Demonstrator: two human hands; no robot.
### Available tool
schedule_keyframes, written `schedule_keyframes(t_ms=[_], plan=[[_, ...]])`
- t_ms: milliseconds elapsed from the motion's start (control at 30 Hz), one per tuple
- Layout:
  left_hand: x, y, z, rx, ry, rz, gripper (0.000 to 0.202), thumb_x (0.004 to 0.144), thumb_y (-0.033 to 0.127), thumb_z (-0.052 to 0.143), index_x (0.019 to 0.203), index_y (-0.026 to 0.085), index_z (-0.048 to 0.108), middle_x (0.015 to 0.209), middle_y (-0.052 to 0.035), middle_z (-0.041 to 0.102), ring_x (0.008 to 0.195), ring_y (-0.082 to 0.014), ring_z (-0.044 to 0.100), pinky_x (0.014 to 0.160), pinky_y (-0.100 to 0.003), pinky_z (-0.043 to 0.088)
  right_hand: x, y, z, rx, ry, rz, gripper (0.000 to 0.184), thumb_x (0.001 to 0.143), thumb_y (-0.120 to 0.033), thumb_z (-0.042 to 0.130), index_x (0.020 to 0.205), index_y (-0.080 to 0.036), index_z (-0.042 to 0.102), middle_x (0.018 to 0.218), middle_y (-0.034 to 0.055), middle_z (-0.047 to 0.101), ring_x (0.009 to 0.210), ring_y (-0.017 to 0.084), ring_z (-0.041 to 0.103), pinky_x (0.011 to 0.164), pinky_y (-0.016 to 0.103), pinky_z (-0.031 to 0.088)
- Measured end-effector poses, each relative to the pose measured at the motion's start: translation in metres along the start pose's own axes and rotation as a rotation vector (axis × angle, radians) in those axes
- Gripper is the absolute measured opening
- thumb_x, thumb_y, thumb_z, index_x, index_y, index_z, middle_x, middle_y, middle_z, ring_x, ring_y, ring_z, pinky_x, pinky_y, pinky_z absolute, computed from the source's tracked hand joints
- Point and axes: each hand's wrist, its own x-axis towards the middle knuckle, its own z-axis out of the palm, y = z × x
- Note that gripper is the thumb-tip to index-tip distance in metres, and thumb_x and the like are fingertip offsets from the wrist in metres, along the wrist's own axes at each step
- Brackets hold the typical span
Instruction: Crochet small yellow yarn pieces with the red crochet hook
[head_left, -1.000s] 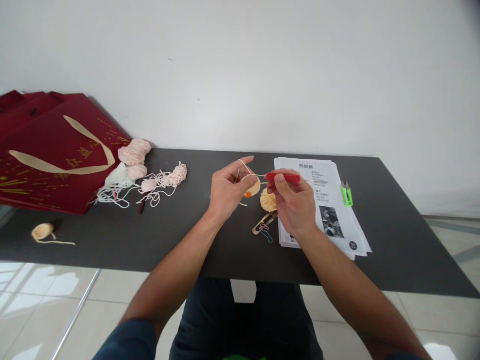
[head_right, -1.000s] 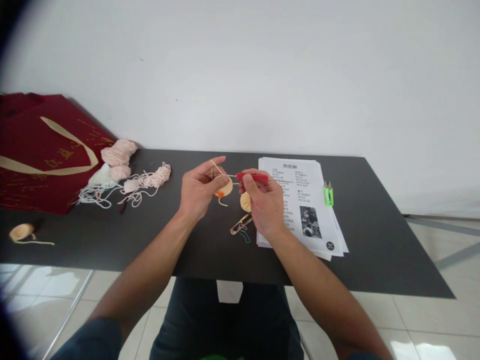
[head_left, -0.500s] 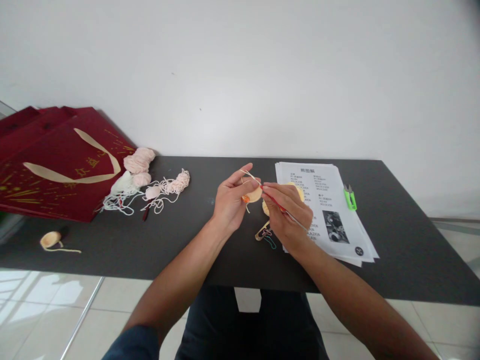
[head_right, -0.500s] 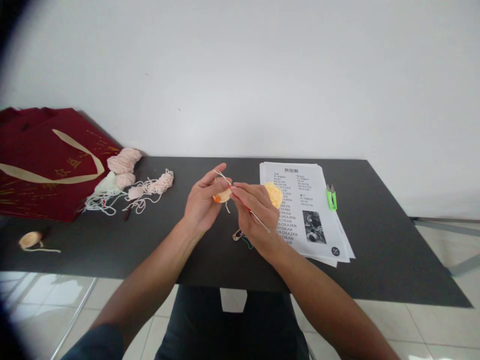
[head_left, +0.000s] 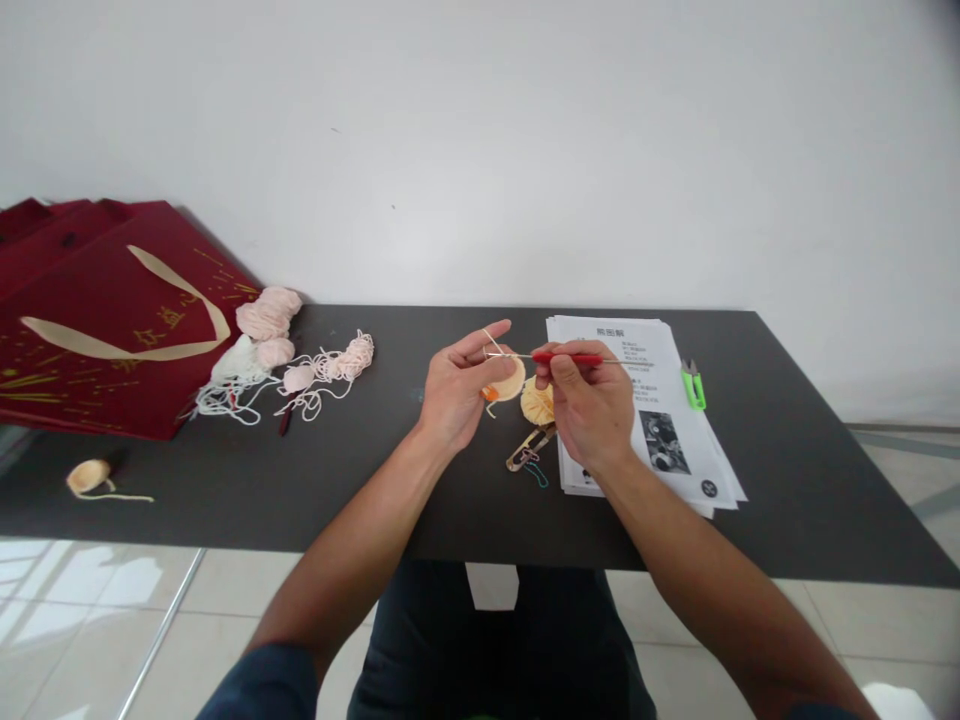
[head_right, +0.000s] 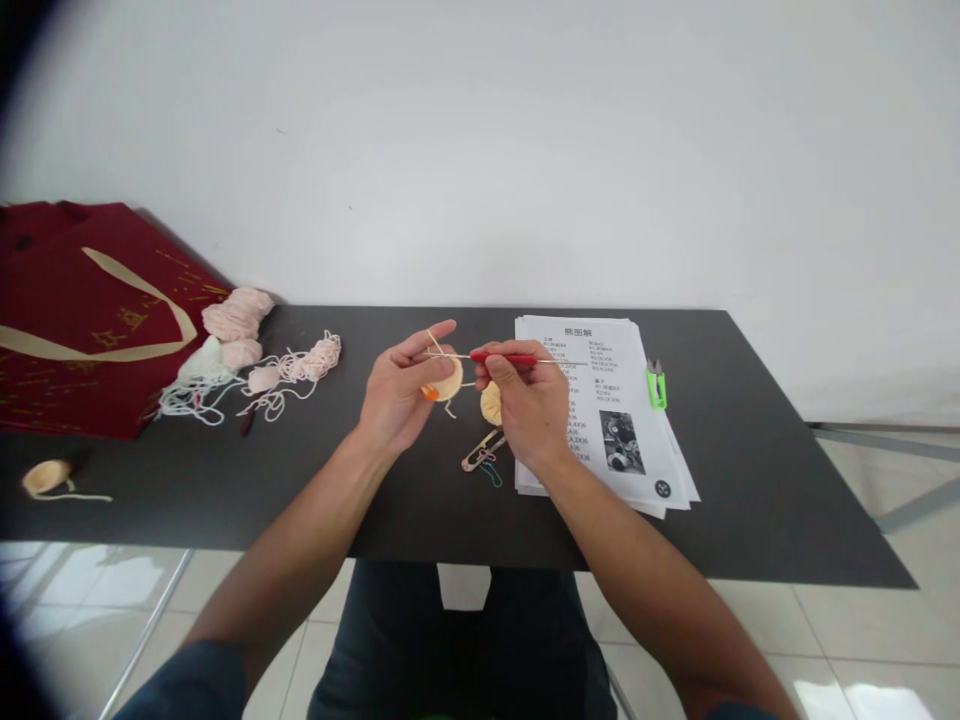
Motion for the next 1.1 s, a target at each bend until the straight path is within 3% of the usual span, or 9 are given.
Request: schedule_keyframes(t_ms=[500, 867, 1100], plan=[[-0.001, 0.006, -0.001, 0.009, 0.013, 0.036, 0.049, 0.064, 0.013, 0.085, 0.112, 0.020, 0.078, 0.077, 0.0028, 0.070, 0.062, -0.0065, 0.058, 0.062, -0.022, 0.044, 0.006, -0.007, -0.005, -0.045, 0.001, 0.031, 0.025, 0.085, -0.042, 0.081, 0.088, -0.027, 0.061, 0.090, -0.0021, 0.076, 0.068, 0.010, 0.064, 0.062, 0.025, 0.055], [0.002, 0.011, -0.008, 0.060, -0.065, 0.039, 0.048, 0.063, 0.011, 0.077, 0.110, 0.020, 0.080, 0.071, 0.0014, 0.067, 0.058, -0.0082, 0.053, 0.055, -0.023, 0.037, 0.005, -0.011, -0.004, -0.105, -0.021, -0.102, 0.024, 0.084, -0.041, 0.083, 0.088, -0.027, 0.063, 0.087, -0.0017, 0.076, 0.065, 0.011, 0.063, 0.060, 0.028, 0.052], [0.005, 0.015, -0.015, 0.047, -0.173, -0.027, 0.043, 0.059, 0.012, 0.068, 0.099, 0.018, 0.083, 0.064, -0.0007, 0.063, 0.058, -0.0106, 0.051, 0.056, -0.027, 0.036, 0.005, -0.013, -0.005, -0.096, -0.064, -0.079, 0.027, 0.082, -0.045, 0.083, 0.086, -0.027, 0.063, 0.084, -0.0013, 0.075, 0.062, 0.011, 0.059, 0.057, 0.028, 0.048]])
